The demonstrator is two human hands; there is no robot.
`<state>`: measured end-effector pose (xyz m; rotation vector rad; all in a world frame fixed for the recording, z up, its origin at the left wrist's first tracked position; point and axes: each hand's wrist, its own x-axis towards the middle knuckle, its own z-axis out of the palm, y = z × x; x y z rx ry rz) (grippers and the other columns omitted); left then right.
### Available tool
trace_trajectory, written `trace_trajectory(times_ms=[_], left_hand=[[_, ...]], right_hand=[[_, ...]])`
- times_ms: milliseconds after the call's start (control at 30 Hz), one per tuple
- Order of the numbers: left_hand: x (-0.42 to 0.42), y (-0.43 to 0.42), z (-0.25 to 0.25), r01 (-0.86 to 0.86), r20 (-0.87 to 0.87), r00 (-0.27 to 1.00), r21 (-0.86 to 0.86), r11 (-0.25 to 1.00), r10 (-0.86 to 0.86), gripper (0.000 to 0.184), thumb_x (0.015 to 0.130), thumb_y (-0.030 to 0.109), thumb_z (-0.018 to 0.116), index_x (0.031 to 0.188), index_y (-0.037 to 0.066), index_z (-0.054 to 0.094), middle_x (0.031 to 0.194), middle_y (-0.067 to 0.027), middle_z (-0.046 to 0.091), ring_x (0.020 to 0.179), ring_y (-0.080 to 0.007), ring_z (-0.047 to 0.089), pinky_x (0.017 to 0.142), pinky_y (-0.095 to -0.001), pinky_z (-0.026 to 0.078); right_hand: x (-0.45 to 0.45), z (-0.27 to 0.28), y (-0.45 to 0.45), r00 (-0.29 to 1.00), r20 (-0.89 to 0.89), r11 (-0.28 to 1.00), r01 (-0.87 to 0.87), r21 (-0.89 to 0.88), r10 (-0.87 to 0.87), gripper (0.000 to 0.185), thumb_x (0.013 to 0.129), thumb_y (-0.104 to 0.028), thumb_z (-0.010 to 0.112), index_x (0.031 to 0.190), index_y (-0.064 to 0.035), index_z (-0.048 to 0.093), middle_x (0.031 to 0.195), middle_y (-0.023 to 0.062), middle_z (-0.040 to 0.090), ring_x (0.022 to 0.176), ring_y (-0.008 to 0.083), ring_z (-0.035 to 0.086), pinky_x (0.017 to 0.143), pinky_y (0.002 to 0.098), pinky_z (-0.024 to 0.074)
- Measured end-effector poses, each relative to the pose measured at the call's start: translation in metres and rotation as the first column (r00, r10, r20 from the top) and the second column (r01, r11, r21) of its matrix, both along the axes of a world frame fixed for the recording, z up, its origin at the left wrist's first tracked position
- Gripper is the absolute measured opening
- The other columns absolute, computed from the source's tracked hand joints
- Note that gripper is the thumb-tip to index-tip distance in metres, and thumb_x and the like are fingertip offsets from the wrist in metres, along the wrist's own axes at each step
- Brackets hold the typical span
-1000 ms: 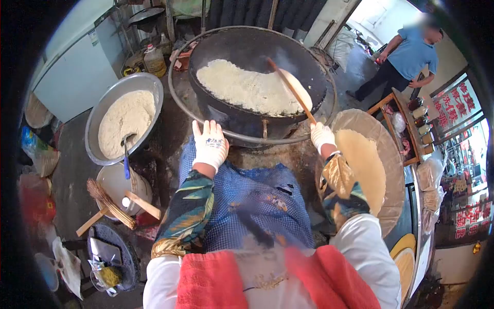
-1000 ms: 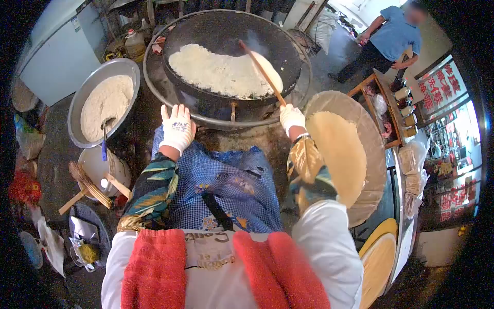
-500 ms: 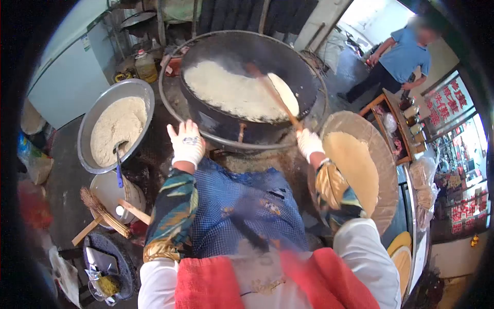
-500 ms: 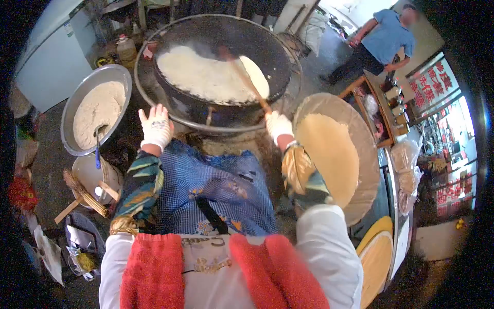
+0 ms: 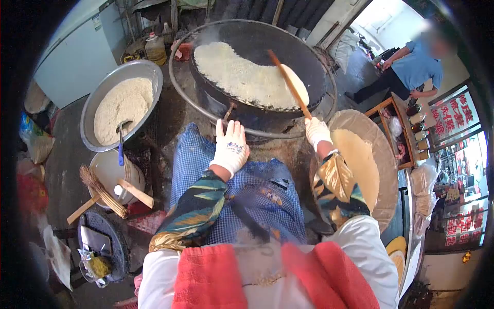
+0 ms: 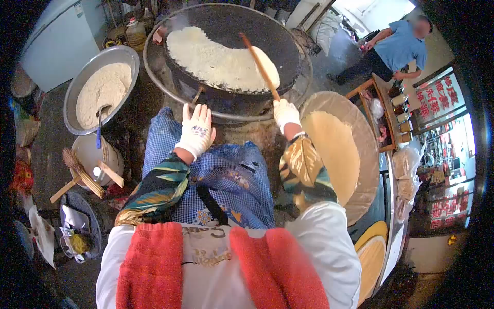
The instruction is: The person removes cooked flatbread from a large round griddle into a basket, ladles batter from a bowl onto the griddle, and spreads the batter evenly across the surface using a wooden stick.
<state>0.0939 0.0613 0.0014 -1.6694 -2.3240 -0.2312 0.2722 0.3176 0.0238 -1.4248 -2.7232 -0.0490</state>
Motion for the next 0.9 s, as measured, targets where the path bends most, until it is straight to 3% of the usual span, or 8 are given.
trace_trajectory(times_ms=[167, 200, 267, 367, 500, 667, 733, 900], left_hand=[[-0.019, -0.005, -0.007, -0.035, -0.137, 0.99, -0.028, 0.999, 0.031, 0.059, 0.083, 0.03, 0.051, 0.13, -0.005, 0.046, 0.138, -0.0185, 0.044, 0.132, -0.0317, 0.036, 0.111, -0.0601, 0.011], [-0.02, -0.008, -0.002, -0.035, -0.082, 0.996, -0.079, 0.996, 0.028, 0.055, 0.085, 0.024, 0.045, 0.132, -0.005, 0.045, 0.14, -0.018, 0.043, 0.133, -0.0317, 0.034, 0.112, -0.06, 0.01], [-0.028, -0.01, 0.0, -0.032, -0.039, 0.999, -0.128, 0.991, 0.028, 0.052, 0.087, 0.018, 0.039, 0.133, -0.005, 0.044, 0.141, -0.0175, 0.042, 0.135, -0.0318, 0.033, 0.112, -0.06, 0.008], [-0.033, -0.014, -0.002, -0.036, -0.075, 0.997, -0.007, 0.999, 0.036, 0.058, 0.079, 0.027, 0.054, 0.128, -0.004, 0.049, 0.135, -0.0186, 0.047, 0.13, -0.0321, 0.039, 0.111, -0.0597, 0.013], [-0.047, -0.016, -0.006, -0.038, -0.059, 0.997, 0.057, 0.998, 0.041, 0.054, 0.08, 0.028, 0.054, 0.124, -0.003, 0.052, 0.132, -0.0179, 0.051, 0.127, -0.0323, 0.042, 0.111, -0.0596, 0.013], [-0.063, -0.014, 0.0, -0.107, -0.022, 0.994, 0.086, 0.991, 0.109, 0.045, 0.08, 0.026, 0.056, 0.116, -0.001, 0.059, 0.127, -0.0157, 0.055, 0.123, -0.0312, 0.047, 0.11, -0.0596, 0.013], [-0.073, -0.01, -0.008, -0.137, -0.047, 0.989, 0.105, 0.985, 0.142, 0.042, 0.08, 0.026, 0.056, 0.112, -0.001, 0.061, 0.122, -0.0147, 0.059, 0.12, -0.031, 0.049, 0.11, -0.0594, 0.014], [-0.092, -0.009, 0.007, -0.194, -0.069, 0.979, 0.014, 0.981, 0.194, 0.041, 0.08, 0.026, 0.056, 0.111, 0.001, 0.062, 0.121, -0.0133, 0.059, 0.12, -0.0301, 0.049, 0.109, -0.0608, 0.014]], right_hand=[[0.006, -0.015, 0.019, 0.994, -0.004, 0.994, 0.113, -0.006, -0.113, 0.04, 0.097, -0.041, 0.034, 0.098, -0.0063, 0.055, 0.089, 0.0241, 0.064, 0.091, 0.0398, 0.061, 0.082, 0.047, 0.047], [0.002, -0.024, 0.028, 0.994, 0.099, 0.995, -0.062, 0.084, 0.053, 0.04, 0.097, -0.041, 0.034, 0.099, -0.0072, 0.055, 0.091, 0.024, 0.064, 0.091, 0.0387, 0.062, 0.081, 0.0464, 0.0469], [-0.005, -0.013, 0.011, 0.998, 0.053, 0.999, -0.034, 0.037, 0.033, 0.04, 0.097, -0.04, 0.034, 0.097, -0.0075, 0.056, 0.091, 0.0234, 0.065, 0.091, 0.0384, 0.062, 0.08, 0.0463, 0.0468], [-0.003, -0.005, -0.006, 0.999, 0.047, 0.998, 0.007, -0.058, -0.004, 0.039, 0.097, -0.04, 0.037, 0.093, -0.0079, 0.058, 0.09, 0.0221, 0.065, 0.09, 0.0379, 0.061, 0.08, 0.0469, 0.046], [-0.003, -0.02, 0.028, 0.999, 0.008, 0.995, -0.036, 0.09, 0.035, 0.04, 0.095, -0.043, 0.041, 0.092, -0.0064, 0.057, 0.09, 0.0228, 0.065, 0.09, 0.0391, 0.06, 0.081, 0.0475, 0.046], [0.01, -0.042, 0.024, 0.993, 0.098, 0.992, -0.054, -0.111, 0.065, 0.041, 0.096, -0.042, 0.037, 0.1, -0.0068, 0.058, 0.093, 0.0239, 0.064, 0.091, 0.0423, 0.061, 0.081, 0.049, 0.0476], [0.013, -0.01, 0.017, 0.989, 0.001, 0.985, 0.151, -0.088, -0.151, 0.043, 0.096, -0.041, 0.036, 0.1, -0.0044, 0.059, 0.097, 0.0247, 0.064, 0.093, 0.0419, 0.06, 0.084, 0.0485, 0.0463], [-0.009, 0.018, -0.007, 0.999, 0.039, 0.996, 0.04, -0.081, -0.037, 0.042, 0.097, -0.041, 0.036, 0.097, -0.0054, 0.058, 0.094, 0.0248, 0.064, 0.092, 0.0404, 0.061, 0.083, 0.0485, 0.0463]])
